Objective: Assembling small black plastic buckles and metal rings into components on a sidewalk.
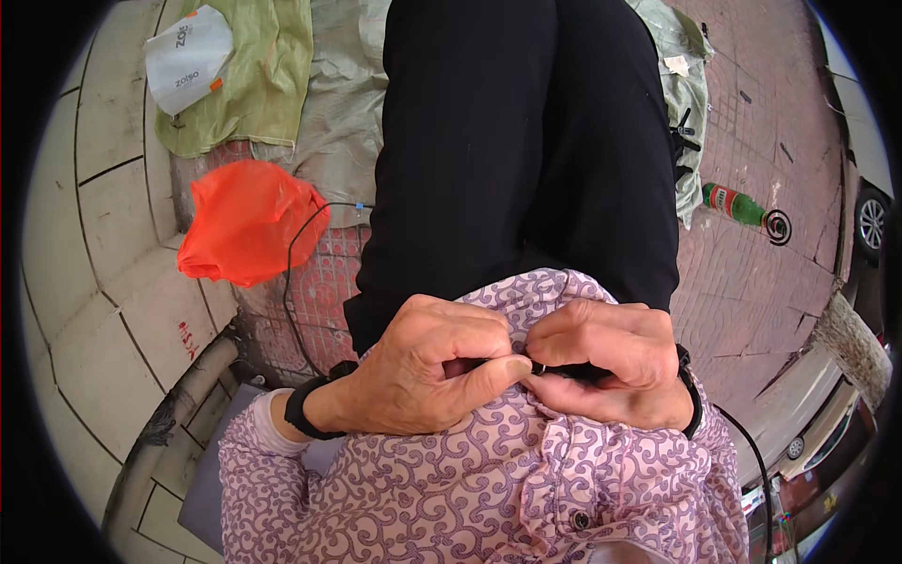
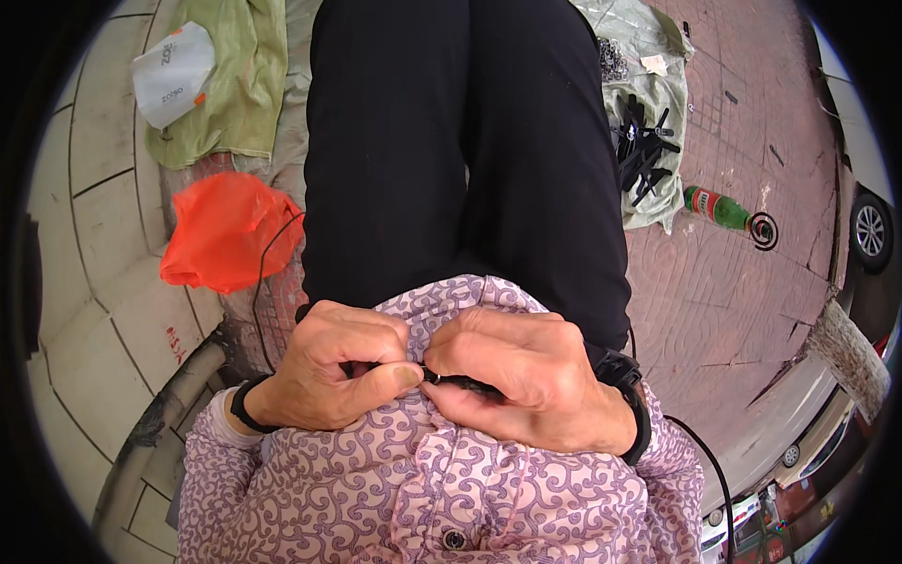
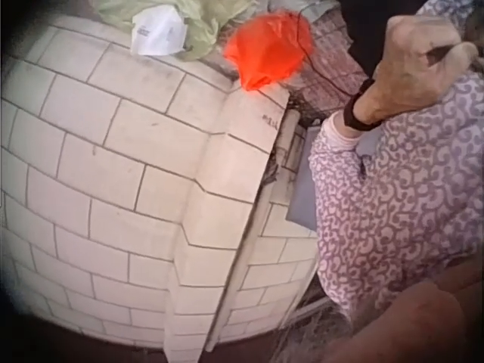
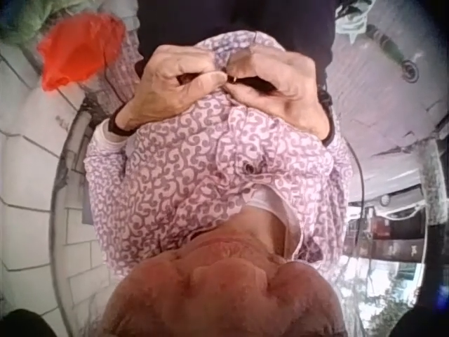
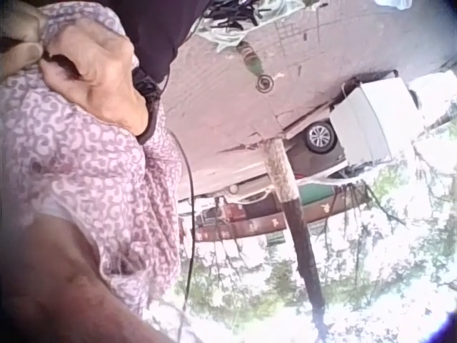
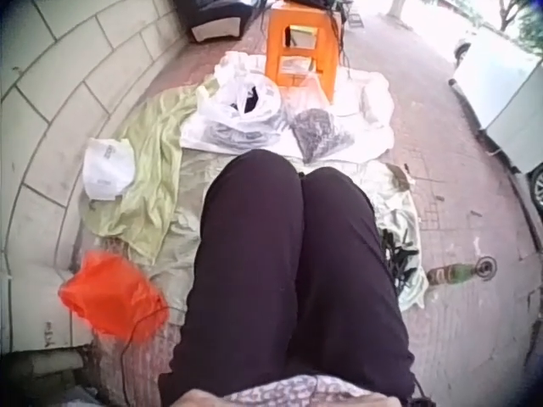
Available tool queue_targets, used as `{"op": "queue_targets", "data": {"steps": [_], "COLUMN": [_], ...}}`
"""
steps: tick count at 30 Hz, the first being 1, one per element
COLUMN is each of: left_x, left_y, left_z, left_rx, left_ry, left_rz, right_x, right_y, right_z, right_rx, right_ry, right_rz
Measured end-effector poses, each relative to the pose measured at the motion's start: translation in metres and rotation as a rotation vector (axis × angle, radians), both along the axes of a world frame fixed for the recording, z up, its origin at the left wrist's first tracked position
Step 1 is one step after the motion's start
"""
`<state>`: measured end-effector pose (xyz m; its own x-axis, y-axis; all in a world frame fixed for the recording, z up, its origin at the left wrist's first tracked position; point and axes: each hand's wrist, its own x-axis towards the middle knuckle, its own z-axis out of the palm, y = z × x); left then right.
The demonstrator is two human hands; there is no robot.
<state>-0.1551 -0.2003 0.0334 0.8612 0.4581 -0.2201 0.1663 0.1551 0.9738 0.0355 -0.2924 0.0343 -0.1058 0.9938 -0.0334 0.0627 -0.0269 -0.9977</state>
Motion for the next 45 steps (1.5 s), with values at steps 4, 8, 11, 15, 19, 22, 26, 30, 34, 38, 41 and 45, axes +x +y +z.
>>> {"op": "queue_targets", "data": {"steps": [4,8,11,15,19,22,26,30,34,38,41,45], "left_x": [-0.002,-0.003,-0.004,-0.001,0.001,0.001,0.01,0.026,0.039,0.05,0.056,0.062], "left_y": [-0.005,-0.006,-0.003,0.002,0.004,0.014,0.027,0.029,0.037,0.037,0.036,0.038], "left_z": [0.002,0.0,-0.002,-0.006,-0.005,-0.003,-0.002,-0.009,-0.006,-0.003,-0.002,0.003], "left_rx": [-0.05,-0.12,-0.125,-0.115,-0.122,-0.114,-0.398,-0.326,-0.207,-0.217,-0.245,-0.213], "left_ry": [0.003,0.012,0.014,0.016,0.017,0.035,0.098,-0.011,-0.045,0.015,0.064,0.152], "left_rz": [0.005,0.027,0.008,-0.064,-0.005,-0.02,0.132,0.131,0.084,0.134,0.19,0.202], "right_x": [0.002,0.003,0.003,0.006,0.01,0.016,0.024,0.031,0.033,0.03,0.028,0.029], "right_y": [-0.004,-0.004,-0.005,-0.004,0.001,0.008,0.001,0.002,-0.002,0.003,0.004,0.0], "right_z": [-0.001,-0.001,-0.003,-0.003,-0.005,-0.006,-0.007,-0.01,-0.015,-0.011,-0.009,-0.016], "right_rx": [0.004,-0.023,-0.034,-0.047,-0.049,-0.075,-0.375,-0.5,-0.519,-0.498,-0.449,-0.281], "right_ry": [0.02,0.026,0.055,0.106,0.107,0.116,0.503,0.802,0.877,0.883,0.828,0.646], "right_rz": [0.006,0.01,0.011,0.0,-0.025,-0.062,-0.221,-0.247,-0.243,-0.258,-0.297,-0.333]}}
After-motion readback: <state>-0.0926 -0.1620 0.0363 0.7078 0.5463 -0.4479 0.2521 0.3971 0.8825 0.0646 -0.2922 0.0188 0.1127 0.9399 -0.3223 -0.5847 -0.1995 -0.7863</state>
